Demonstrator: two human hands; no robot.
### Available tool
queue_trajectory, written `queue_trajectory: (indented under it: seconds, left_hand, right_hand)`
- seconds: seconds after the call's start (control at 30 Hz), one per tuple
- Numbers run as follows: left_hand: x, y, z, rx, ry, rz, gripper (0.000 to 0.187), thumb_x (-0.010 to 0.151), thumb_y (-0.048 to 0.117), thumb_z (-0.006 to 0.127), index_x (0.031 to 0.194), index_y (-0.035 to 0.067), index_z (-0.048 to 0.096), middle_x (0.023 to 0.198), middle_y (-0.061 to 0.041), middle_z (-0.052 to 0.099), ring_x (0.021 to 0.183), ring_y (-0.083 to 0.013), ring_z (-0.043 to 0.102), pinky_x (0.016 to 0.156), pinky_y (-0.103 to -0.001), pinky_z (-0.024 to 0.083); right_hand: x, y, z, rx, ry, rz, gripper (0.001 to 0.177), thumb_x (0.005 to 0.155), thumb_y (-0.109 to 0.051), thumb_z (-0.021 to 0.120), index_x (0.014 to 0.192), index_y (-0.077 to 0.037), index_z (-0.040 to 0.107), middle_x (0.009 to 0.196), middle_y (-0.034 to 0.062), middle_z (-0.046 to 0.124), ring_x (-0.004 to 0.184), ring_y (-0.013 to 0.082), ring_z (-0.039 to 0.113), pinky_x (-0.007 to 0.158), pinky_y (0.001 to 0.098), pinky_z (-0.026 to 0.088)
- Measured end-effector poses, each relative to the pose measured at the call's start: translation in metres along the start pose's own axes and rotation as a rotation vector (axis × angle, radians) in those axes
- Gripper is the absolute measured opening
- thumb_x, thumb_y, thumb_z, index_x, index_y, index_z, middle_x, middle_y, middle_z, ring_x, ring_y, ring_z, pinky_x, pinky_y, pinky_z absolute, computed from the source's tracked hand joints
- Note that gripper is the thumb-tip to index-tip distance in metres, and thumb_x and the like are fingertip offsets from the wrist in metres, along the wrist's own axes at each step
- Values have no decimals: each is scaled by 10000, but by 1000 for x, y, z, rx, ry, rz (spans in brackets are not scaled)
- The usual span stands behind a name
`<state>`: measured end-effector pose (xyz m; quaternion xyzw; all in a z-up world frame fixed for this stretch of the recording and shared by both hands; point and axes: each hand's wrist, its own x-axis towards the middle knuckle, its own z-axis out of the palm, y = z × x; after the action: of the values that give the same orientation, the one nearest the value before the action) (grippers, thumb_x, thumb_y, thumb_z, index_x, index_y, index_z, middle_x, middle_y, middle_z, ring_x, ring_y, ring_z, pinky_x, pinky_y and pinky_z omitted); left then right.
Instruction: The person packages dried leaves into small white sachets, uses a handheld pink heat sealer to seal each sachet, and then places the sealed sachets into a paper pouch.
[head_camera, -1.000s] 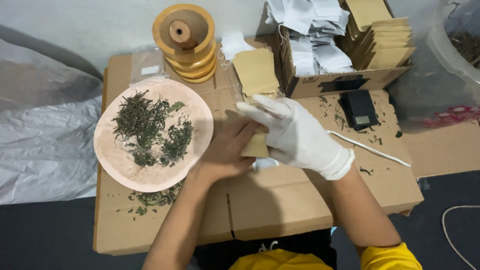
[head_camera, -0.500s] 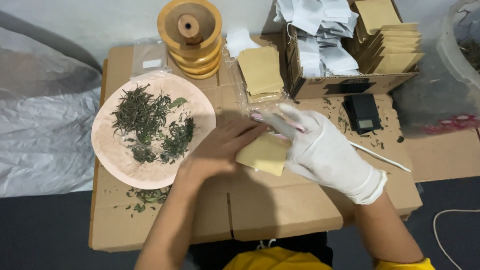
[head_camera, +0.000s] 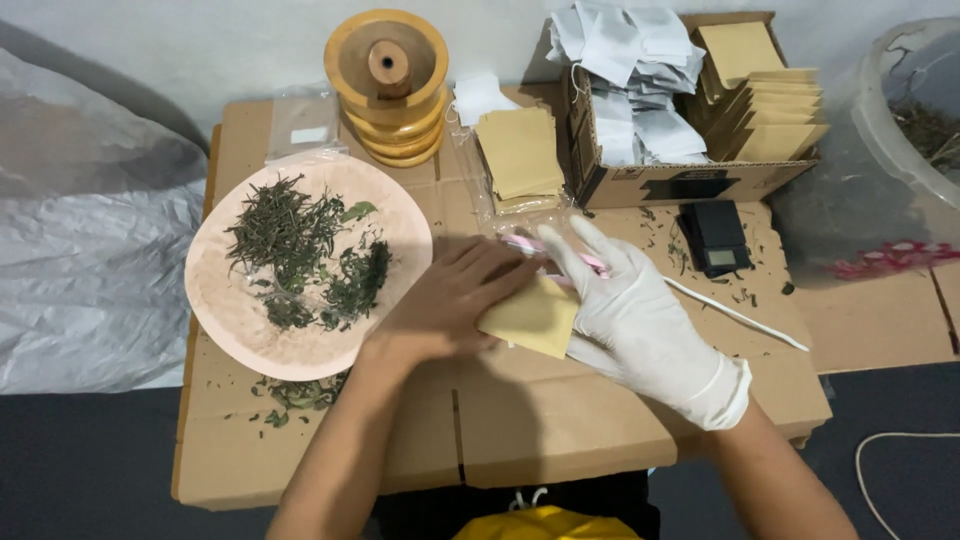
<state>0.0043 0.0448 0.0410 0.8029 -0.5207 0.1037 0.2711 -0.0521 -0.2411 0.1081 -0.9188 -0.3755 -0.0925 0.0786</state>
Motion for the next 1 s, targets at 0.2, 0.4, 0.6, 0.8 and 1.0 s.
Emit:
queue_trajectory:
  seconds: [0.2, 0.4, 0.6, 0.8, 1.0]
  left_hand:
    - [19, 18, 10, 157, 212, 15, 747, 950, 328, 850, 1541, -35, 572, 1487, -239, 654, 1403, -420, 630, 1345, -595, 398]
    - [21, 22, 9, 289, 298, 48, 526, 926, 151, 639, 1428, -3, 672, 1398, -210, 703, 1291, -379, 700, 1186, -558, 500]
    - [38, 34, 13, 342, 541, 27, 580, 922, 28, 533, 1464, 99, 724, 1243, -127, 678, 1175, -346, 731, 1143, -529, 563]
    - [33, 21, 27, 291, 539, 80, 551, 1043, 168, 422, 1502, 36, 698, 1344, -175, 703, 1291, -348, 732, 1261, -540, 514]
    - [28, 15, 37, 270, 544, 72, 719, 1197, 415, 155, 1524, 41, 675, 1377, -178, 704, 1284, -341, 729, 1252, -554, 500]
  right_hand:
    - [7, -18, 6, -357, 199, -83, 157, 982, -77, 627, 929, 3, 751, 1799, 216, 431, 1616, 479, 472, 1103, 588, 531]
    - [12, -10, 16, 136, 192, 66, 1083, 832, -241, 644, 1813, -40, 234, 1873, 110, 379, 1725, 459, 368, 1161, 618, 483]
    - [44, -31, -10, 214, 359, 46, 283, 784, -166, 783, 1026, -19, 777, 1579, 293, 651, 1398, 571, 640, 1263, 681, 415]
    - [39, -35, -14, 45, 377, 89, 345, 691, -1, 728, 983, 176, 778, 1413, 459, 700, 1361, 683, 629, 1146, 670, 540]
    - [39, -18, 7, 211, 435, -84, 65, 715, 3, 767, 734, -33, 817, 1665, 260, 596, 1363, 719, 586, 1153, 723, 512]
